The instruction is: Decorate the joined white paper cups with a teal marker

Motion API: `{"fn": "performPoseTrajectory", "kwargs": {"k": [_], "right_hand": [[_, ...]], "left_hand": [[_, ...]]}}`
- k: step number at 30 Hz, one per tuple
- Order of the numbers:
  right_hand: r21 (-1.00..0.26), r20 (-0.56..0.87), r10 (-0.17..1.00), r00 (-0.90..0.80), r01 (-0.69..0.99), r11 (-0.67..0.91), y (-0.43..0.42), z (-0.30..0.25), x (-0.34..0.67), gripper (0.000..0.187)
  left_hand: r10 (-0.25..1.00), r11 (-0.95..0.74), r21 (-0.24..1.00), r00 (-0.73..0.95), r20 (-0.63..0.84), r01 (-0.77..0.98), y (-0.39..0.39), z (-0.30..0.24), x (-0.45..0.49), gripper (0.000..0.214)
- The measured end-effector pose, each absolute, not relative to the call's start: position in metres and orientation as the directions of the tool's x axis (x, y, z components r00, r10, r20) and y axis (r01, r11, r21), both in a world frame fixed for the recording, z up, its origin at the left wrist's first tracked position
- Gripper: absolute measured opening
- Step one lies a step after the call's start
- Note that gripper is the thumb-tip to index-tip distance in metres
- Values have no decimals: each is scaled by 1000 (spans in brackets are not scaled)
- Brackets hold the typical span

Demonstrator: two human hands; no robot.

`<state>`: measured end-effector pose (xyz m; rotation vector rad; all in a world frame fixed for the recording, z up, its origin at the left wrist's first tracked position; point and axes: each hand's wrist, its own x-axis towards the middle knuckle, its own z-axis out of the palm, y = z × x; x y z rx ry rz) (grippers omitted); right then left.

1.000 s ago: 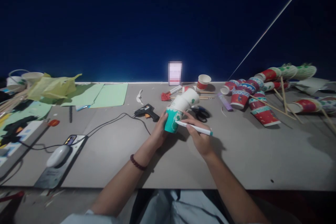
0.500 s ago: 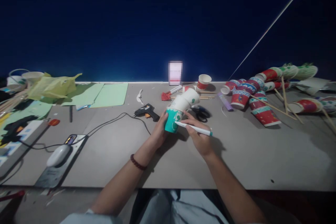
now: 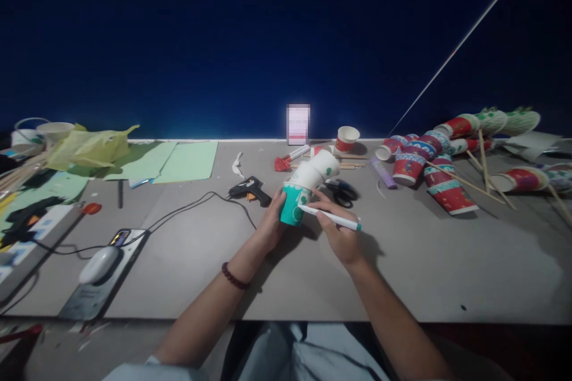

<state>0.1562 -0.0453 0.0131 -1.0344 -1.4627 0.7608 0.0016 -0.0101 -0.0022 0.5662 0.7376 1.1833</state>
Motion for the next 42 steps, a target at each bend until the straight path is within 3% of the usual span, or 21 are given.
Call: {"fn": "performPoseTrajectory", "kwargs": {"k": [11, 33, 42], "right_hand": [[-906, 403, 908, 112, 188, 379, -45, 15, 153, 21], [-901, 410, 912, 36, 173, 398, -45, 13, 156, 19], [-914, 394, 909, 136, 159, 372, -44, 15, 152, 20]], "left_hand": [[955, 297, 729, 190, -229, -617, -10, -4, 1, 45], [954, 299, 719, 194, -228, -627, -9, -4, 1, 49], [958, 288, 721, 193, -213, -631, -9, -4, 2, 45]]}}
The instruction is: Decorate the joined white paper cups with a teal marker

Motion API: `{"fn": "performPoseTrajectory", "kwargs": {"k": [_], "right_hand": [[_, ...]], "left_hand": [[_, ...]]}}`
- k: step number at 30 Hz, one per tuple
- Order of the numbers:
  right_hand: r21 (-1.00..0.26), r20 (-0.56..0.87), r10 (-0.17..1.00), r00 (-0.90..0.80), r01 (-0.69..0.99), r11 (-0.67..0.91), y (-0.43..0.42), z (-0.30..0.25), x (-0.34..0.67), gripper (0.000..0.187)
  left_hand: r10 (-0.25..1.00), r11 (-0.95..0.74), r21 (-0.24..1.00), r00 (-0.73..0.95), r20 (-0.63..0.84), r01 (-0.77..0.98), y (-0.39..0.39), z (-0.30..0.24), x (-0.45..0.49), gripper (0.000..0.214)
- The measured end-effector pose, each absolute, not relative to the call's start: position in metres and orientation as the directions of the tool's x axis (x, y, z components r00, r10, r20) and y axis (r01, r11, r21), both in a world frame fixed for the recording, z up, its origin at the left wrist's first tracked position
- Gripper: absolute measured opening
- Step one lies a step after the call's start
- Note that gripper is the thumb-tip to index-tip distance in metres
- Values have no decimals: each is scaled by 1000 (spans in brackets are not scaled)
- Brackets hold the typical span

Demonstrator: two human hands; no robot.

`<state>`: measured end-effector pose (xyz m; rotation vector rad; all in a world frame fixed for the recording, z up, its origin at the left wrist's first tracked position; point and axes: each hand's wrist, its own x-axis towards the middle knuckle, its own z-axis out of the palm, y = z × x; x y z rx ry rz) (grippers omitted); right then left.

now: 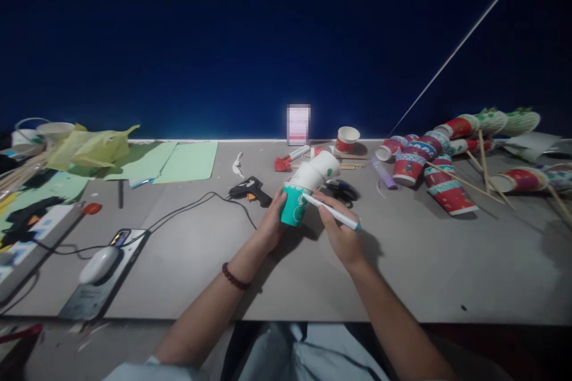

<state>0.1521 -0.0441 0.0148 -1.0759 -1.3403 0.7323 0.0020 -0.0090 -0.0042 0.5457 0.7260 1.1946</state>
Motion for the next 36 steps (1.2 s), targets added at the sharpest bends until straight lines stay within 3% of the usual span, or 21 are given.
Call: {"fn": "performPoseTrajectory", "kwargs": {"k": [7, 17, 25, 36], "right_hand": [[-897, 422, 905, 57, 171, 408, -45, 13, 156, 19], [-914, 398, 902, 166, 157, 374, -45, 16, 152, 21], [-908, 407, 910, 80, 142, 393, -44, 12, 155, 19], [-916, 393, 912, 116, 140, 376, -44, 13, 154, 19]], "left_hand": [[958, 287, 732, 183, -220, -618, -10, -5, 1, 41], [961, 274, 727, 207, -183, -629, -10, -3, 3, 46], [960, 279, 739, 199, -197, -613, -8, -7, 1, 46], [957, 289, 730, 195, -214, -619, -9, -4, 2, 44]]}}
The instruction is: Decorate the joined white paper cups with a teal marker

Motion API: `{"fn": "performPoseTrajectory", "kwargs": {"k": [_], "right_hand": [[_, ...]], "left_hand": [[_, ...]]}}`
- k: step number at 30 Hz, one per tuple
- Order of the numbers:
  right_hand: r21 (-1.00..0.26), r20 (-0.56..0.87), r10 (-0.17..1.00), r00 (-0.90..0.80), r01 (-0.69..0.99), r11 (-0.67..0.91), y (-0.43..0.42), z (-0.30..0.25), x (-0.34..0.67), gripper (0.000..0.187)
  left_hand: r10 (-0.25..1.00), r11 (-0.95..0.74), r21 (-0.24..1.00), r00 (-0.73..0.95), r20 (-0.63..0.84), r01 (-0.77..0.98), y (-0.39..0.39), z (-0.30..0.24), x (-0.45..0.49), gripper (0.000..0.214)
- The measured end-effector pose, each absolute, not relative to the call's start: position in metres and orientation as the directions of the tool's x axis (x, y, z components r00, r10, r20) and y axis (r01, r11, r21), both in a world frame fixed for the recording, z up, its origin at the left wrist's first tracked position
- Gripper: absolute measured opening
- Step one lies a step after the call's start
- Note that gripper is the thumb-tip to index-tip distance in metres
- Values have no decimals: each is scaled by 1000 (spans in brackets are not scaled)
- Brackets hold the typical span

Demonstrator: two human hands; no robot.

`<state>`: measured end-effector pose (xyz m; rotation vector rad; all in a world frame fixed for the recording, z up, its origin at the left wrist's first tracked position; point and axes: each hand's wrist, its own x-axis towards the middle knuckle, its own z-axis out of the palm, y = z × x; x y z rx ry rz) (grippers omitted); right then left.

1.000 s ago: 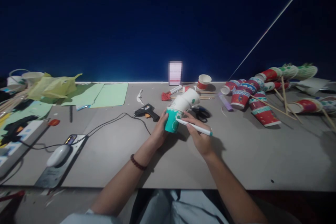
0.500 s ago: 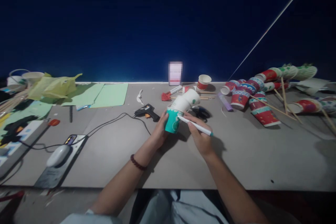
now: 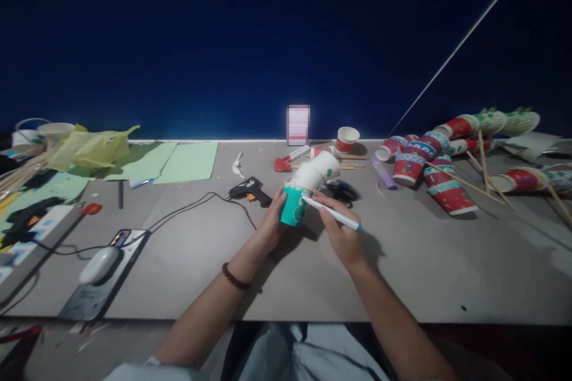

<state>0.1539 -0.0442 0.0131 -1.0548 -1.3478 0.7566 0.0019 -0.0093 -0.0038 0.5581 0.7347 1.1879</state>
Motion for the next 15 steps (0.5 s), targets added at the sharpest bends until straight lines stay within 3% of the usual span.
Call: {"fn": "performPoseTrajectory", "kwargs": {"k": [7, 15], "right_hand": [[-914, 396, 917, 48, 115, 389, -45, 13, 156, 19], [-915, 398, 910, 118, 127, 384, -44, 13, 155, 19]], "left_hand": [[956, 293, 728, 202, -213, -620, -10, -3, 2, 46], [955, 295, 750, 194, -222, -592, -10, -3, 2, 45]]}}
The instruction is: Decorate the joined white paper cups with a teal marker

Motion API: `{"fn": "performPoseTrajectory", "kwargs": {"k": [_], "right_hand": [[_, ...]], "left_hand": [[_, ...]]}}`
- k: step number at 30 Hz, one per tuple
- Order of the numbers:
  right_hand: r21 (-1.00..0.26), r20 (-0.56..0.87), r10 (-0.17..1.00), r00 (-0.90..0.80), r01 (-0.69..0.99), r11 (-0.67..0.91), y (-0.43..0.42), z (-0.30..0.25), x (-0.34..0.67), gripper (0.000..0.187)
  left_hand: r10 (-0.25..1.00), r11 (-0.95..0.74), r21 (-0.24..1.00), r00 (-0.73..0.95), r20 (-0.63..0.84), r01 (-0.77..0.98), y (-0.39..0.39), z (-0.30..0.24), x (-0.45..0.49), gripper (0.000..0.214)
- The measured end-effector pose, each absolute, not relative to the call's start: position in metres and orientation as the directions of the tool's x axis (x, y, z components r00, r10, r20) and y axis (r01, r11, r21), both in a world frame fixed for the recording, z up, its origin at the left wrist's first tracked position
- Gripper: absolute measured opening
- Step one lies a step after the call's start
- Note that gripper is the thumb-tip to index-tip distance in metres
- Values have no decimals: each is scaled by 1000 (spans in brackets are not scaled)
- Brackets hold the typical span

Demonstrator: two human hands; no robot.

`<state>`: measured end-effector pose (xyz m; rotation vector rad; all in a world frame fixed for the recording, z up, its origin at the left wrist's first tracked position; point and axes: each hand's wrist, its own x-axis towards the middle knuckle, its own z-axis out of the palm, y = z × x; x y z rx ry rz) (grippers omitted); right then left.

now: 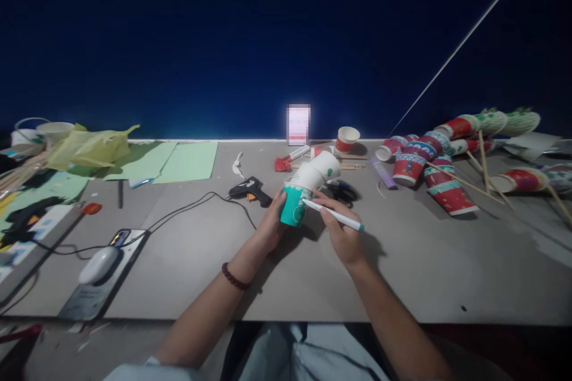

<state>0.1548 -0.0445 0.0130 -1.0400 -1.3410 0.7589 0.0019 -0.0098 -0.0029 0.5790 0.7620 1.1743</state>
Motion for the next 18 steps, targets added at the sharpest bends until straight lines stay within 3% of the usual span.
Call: {"fn": "performPoseTrajectory", "kwargs": {"k": [18], "right_hand": [[-918, 386, 921, 47, 119, 378, -45, 13, 157, 18]], "left_hand": [[953, 302, 715, 203, -224, -631, -11, 1, 2, 45]]}}
